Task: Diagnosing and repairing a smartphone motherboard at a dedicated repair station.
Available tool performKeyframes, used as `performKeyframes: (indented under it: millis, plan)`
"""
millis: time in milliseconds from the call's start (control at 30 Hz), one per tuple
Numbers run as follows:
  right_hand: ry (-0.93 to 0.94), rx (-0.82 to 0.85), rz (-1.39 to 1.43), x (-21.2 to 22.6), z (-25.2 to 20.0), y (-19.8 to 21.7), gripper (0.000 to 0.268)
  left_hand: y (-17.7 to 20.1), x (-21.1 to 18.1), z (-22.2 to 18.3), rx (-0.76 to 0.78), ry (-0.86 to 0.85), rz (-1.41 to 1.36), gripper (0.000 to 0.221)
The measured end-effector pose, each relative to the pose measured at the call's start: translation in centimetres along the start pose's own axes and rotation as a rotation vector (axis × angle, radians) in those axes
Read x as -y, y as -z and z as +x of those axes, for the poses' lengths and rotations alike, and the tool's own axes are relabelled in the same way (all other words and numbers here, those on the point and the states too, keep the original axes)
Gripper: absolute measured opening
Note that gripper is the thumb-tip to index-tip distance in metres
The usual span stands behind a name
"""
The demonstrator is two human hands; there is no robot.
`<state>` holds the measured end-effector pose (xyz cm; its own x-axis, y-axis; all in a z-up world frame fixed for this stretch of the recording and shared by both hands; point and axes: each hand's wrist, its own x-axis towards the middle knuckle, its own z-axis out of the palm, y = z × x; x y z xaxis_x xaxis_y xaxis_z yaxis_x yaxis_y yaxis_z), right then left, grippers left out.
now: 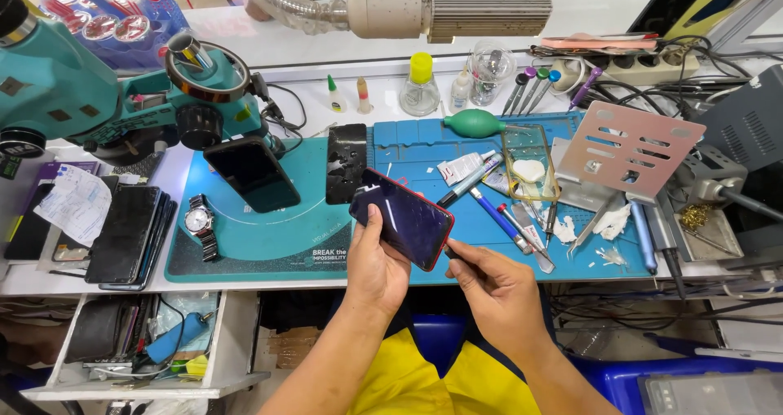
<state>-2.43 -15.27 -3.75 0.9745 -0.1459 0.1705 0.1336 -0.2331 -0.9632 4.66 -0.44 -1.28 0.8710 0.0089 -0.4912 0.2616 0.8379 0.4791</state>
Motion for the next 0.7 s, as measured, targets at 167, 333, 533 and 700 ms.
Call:
performKeyframes:
  millis: [167, 333, 533, 700]
  plan:
    - [-0.018, 0.14, 0.052, -0.4, 0.0, 0.1, 0.035, 0.9, 0.8, 1.1, -0.013, -0.092, 0.015, 0.04]
    - [-0.169, 0.167, 0.078, -1.0, 0.0, 0.5, 0.039, 0.9, 0.6, 0.8, 0.137, -0.192, 0.021, 0.043]
    - [-0.278, 0.146, 0.163, -1.8, 0.3, 0.5, 0.039, 1.0, 1.0, 1.2, 0.12, -0.223, 0.055, 0.044]
    - [-0.318, 0.207, 0.108, -2.3, 1.0, 1.0, 0.04, 1.1, 1.2, 1.8, 0.177, -0.268, 0.14, 0.049]
